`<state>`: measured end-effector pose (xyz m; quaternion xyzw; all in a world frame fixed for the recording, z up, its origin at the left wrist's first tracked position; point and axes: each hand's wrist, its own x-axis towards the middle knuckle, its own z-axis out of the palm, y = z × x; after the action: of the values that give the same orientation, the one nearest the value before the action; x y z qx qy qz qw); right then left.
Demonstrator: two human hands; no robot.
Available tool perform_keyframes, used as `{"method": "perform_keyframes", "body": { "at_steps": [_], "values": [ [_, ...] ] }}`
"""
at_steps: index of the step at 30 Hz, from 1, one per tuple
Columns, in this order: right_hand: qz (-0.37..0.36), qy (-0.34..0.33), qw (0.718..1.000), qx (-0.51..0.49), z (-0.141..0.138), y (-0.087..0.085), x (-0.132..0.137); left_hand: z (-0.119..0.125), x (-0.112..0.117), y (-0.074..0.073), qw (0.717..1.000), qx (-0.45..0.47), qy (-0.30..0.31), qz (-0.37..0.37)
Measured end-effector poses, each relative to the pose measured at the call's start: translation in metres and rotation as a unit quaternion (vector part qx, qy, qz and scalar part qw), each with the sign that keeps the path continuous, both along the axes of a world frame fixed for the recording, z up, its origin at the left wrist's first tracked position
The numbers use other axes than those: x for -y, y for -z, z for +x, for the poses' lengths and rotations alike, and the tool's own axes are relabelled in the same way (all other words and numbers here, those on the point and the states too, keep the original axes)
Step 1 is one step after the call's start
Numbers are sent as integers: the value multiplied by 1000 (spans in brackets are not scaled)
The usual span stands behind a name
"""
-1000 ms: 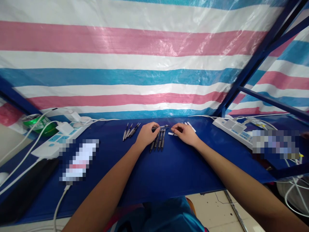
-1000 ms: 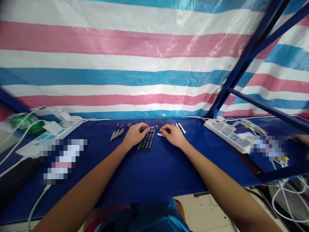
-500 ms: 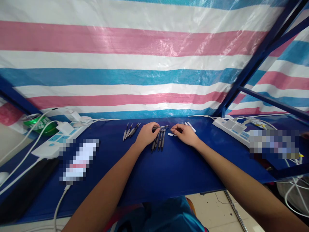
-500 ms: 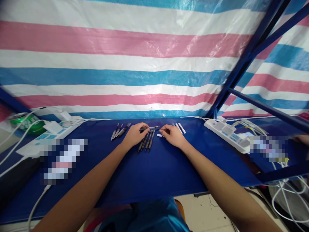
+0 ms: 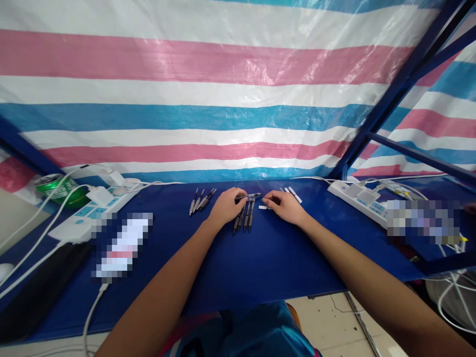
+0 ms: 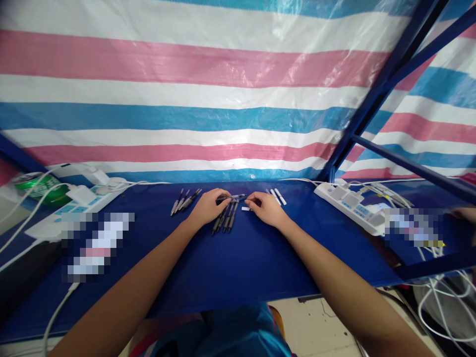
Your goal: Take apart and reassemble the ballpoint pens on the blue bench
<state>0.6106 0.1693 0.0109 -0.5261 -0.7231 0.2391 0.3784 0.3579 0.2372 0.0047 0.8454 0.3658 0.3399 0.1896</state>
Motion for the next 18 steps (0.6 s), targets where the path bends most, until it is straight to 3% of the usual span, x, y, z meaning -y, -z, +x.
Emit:
{"method": "perform_keyframes", "body": {
  "at_steps": [18],
  "values": [
    [29, -29, 997, 66, 2, -1, -1, 0, 2, -4, 999, -47, 24, 9]
  ]
}}
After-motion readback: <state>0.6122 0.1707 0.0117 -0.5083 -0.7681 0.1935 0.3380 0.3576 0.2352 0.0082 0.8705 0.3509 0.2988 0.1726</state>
